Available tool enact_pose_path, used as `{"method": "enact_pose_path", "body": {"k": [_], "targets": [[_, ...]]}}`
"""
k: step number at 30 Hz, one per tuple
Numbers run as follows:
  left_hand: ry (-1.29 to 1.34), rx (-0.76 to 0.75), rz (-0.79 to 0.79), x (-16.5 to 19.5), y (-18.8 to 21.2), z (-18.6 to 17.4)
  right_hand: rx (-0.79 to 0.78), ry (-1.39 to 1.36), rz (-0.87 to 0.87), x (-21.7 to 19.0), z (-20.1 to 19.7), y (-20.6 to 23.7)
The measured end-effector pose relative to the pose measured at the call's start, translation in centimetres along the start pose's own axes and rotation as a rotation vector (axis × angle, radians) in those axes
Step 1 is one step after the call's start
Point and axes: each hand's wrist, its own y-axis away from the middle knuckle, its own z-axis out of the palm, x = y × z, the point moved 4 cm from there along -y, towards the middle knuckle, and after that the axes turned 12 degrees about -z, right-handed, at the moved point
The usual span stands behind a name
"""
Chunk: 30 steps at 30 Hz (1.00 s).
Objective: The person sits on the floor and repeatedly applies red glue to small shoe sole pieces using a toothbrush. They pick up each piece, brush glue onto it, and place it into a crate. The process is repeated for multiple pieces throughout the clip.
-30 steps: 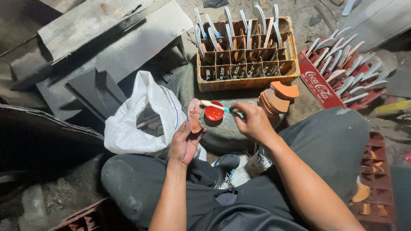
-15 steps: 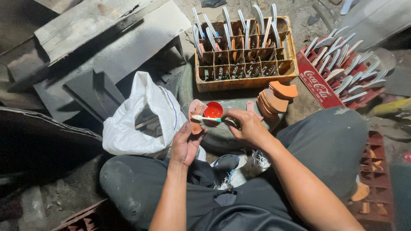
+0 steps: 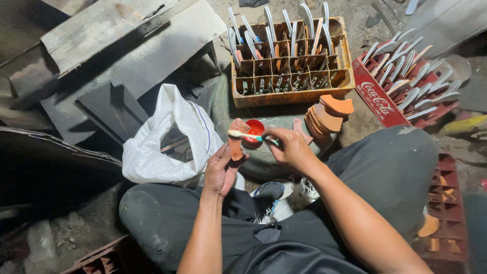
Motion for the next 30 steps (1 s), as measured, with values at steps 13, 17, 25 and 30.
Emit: {"method": "enact_pose_path", "body": {"k": [13,17,25,30], "targets": [[0.044,-0.014,0.019,-0.1,-0.5,-0.7,0.005,-0.025,-0.127,-0.8,0.3,0.2],[-0.017,0.009,0.026,-0.1,0.0,-0.3,0.048,-0.012,-0.030,0.1,0.6,-0.1],[0.077,0.013,0.036,0.3,-0.2,-0.1,0.189,0.182,0.019,0.1,-1.5,-0.3],[0.106,0.022,0.057,0.1,-0.3,-0.7,0.068,-0.055,-0.031,-0.9,1.4,0.3]]}}
